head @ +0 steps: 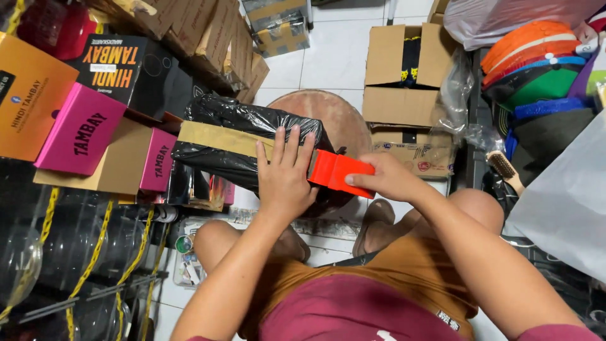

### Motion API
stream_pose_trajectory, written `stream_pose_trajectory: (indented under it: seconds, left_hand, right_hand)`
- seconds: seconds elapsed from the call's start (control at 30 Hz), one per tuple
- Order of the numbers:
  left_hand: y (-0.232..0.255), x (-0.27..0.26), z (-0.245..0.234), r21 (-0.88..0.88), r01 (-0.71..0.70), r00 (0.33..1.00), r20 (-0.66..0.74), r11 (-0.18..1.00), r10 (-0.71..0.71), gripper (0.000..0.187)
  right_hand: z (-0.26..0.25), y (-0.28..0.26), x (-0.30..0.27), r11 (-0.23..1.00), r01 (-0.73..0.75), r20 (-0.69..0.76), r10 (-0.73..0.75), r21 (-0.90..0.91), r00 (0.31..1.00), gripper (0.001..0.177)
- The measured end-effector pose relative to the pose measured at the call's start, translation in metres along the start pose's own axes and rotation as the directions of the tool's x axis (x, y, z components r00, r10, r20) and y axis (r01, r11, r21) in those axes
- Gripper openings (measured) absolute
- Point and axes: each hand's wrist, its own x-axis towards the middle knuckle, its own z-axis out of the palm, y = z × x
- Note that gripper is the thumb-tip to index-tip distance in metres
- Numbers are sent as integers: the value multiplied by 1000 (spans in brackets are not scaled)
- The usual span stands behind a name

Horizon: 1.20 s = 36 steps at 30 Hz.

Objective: The person packs a black plastic bag using adhesive tape and a tape dispenser while sitting on the floor.

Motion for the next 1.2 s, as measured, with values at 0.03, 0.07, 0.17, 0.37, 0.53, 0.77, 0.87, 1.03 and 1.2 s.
stream_pose_trajectory:
  seconds: [0.03,0.07,0.17,0.37,0.53,0.77,0.87,1.03,1.2]
  left_hand:
    - [-1,-3,9,4,5,997,-73,1000,-5,117]
    - [0,-6,11,-1,12,998,-63,1000,-12,117]
    - [0,-4,12,29,10,995,-101,1000,-7,115]
    - [-1,-4,4,7,33,999,1,999,-33,118]
    - [5,-1,-3,36,51,982,179,998,-56,116]
    - [20,12,-57,-8,58,932,359,998,-51,105]
    - [23,40,-78,97,-69,878,479,993,14,120]
    - [17,94,10,396,-435,738,671,809,68,50]
    - [-17,102,-119,191,-350,749,645,917,152,80]
  right_hand:
    - [-1,7,-3,1000,0,-16,0,7,1000,18]
    - [-3,9,-8,1000,-11,-8,11,10,1000,18]
    - [-14,16,-15,999,18,-27,-20,-47,999,21]
    - [-30,100,-43,994,-38,-29,35,-107,999,22]
    - [-20,145,-35,968,-133,-87,117,-212,989,28]
    - [36,122,10,967,-162,-124,140,-195,982,31]
    - [39,118,15,967,-185,-151,159,-173,976,29]
    - [40,41,-5,936,-285,-155,256,-208,954,30]
    - [-10,-34,-1,888,-250,-180,193,-387,965,34]
